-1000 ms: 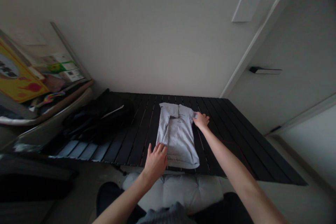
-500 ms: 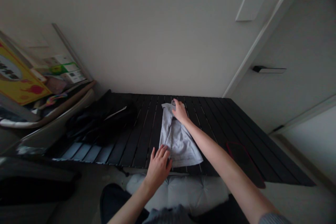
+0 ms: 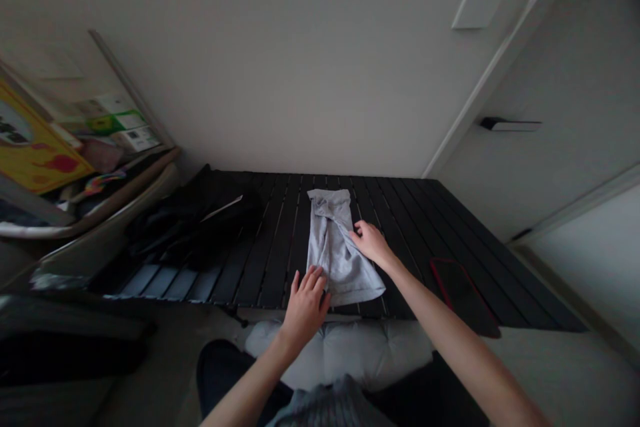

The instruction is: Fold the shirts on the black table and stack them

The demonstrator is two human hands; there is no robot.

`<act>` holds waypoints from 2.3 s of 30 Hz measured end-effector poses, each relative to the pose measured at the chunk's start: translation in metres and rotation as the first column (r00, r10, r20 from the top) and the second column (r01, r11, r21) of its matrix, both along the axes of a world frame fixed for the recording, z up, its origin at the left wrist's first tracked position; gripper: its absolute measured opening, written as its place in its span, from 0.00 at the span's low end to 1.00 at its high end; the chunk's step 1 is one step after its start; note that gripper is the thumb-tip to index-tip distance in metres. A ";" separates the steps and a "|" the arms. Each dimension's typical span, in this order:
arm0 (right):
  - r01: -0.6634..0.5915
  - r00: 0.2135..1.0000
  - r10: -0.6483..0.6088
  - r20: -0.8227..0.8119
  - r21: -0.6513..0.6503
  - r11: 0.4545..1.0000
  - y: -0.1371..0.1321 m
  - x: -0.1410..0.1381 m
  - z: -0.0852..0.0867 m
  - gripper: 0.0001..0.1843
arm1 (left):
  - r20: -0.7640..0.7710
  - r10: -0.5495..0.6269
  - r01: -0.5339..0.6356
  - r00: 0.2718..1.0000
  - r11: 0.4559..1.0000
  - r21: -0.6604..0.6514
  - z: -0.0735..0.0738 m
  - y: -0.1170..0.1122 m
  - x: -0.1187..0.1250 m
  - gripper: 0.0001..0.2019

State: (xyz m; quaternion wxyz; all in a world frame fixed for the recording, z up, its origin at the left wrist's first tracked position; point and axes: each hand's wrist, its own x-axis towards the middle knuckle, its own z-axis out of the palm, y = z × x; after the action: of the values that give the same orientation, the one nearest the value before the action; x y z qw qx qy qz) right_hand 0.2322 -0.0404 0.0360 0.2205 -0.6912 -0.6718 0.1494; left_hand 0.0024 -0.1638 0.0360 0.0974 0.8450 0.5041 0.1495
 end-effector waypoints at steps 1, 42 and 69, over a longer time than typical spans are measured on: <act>0.016 1.000 -0.015 0.017 -0.053 0.998 -0.014 0.005 -0.001 0.16 | 0.001 0.002 -0.002 1.000 1.000 0.004 -0.001 0.000 0.000 0.14; -0.625 0.779 0.626 0.019 0.081 0.776 -0.153 -0.003 0.022 0.17 | 0.290 -0.396 0.445 0.871 0.887 -0.123 0.030 -0.011 -0.055 0.12; 0.150 0.957 -0.180 0.229 0.143 0.978 0.078 -0.033 0.012 0.18 | 0.110 0.506 -0.507 0.856 0.862 -0.019 0.018 0.210 0.016 0.19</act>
State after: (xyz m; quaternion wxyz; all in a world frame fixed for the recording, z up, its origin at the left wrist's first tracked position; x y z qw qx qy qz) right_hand 0.1992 0.0378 0.0480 0.1916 -0.7427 -0.6416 0.0036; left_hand 0.0181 0.0462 0.0541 0.0782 0.6736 0.7014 0.2194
